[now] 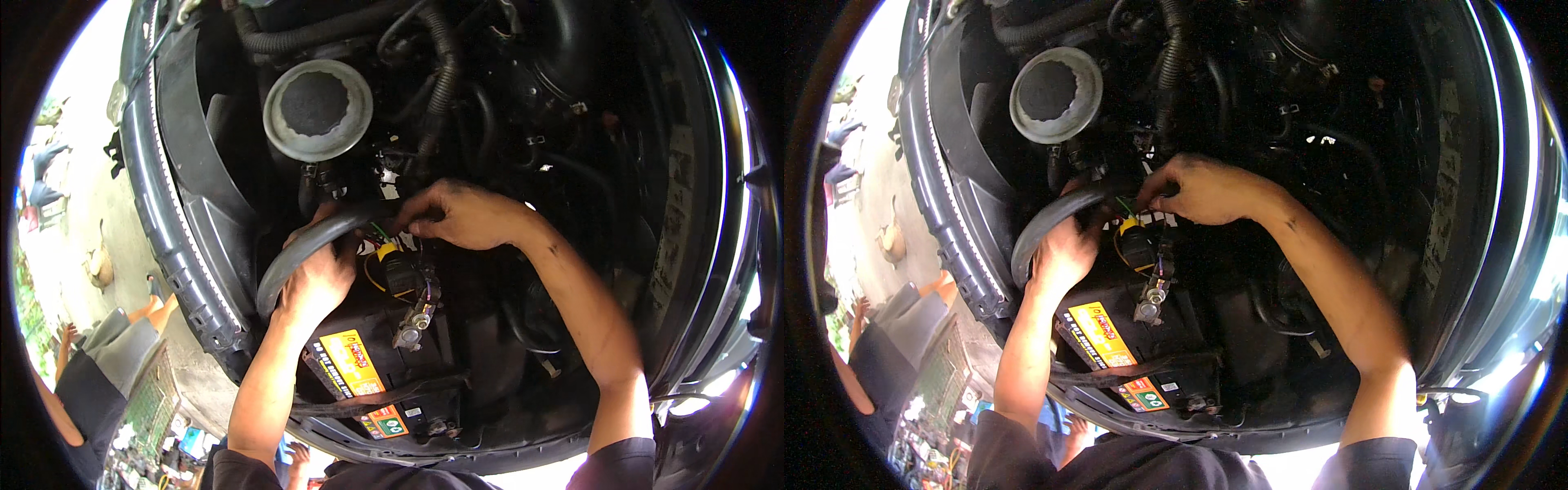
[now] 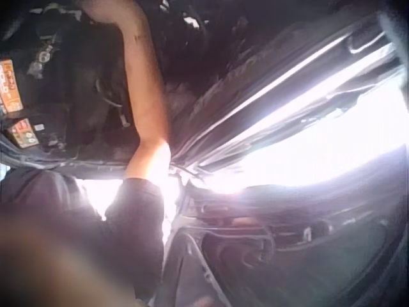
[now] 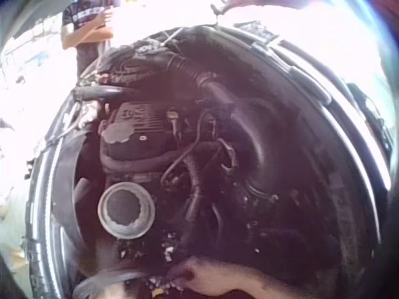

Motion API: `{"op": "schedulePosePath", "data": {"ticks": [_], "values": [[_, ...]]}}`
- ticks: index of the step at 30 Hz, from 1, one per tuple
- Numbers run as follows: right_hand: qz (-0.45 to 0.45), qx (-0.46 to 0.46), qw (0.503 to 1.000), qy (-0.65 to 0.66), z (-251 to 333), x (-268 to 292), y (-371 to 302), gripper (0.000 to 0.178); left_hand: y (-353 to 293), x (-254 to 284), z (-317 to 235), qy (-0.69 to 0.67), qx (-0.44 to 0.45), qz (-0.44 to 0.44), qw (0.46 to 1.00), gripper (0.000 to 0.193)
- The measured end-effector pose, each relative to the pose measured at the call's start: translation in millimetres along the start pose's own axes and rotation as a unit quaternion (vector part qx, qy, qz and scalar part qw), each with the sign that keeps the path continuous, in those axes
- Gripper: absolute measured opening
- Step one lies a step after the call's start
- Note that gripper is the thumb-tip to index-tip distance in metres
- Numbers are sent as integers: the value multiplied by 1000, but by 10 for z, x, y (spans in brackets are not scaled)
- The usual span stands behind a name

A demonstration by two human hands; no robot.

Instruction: The person works under the open hood of a car, manipulating wires and connectors near the battery. They repeatedly connect and disconnect a multi-wire harness, route cables, and adjust connections while another person stands nearby.

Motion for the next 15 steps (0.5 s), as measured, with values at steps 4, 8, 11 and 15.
{"op": "schedulePosePath", "data": {"ticks": [4,8,11,15], "values": [[-34,-7,999,11,71,72,-33,28,21,52,-68,31,-25,-15,999,27],[-30,-29,999,19,105,70,-39,28,-12,79,-40,25,-35,-26,999,25],[-24,-24,999,21,117,43,-7,30,-69,93,-12,48,-59,-40,996,26],[-13,-49,998,25,107,40,21,28,-107,86,13,22,-81,-29,996,40]]}}
Point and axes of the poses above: each hand's wrist, its own y-axis towards the middle knuckle, its own x-axis out of the back of the hand, z = x × y, the point moved 5 cm from there along y, towards the middle knuckle, and after that the axes turned 7 degrees about -x, right-handed, at the moved point
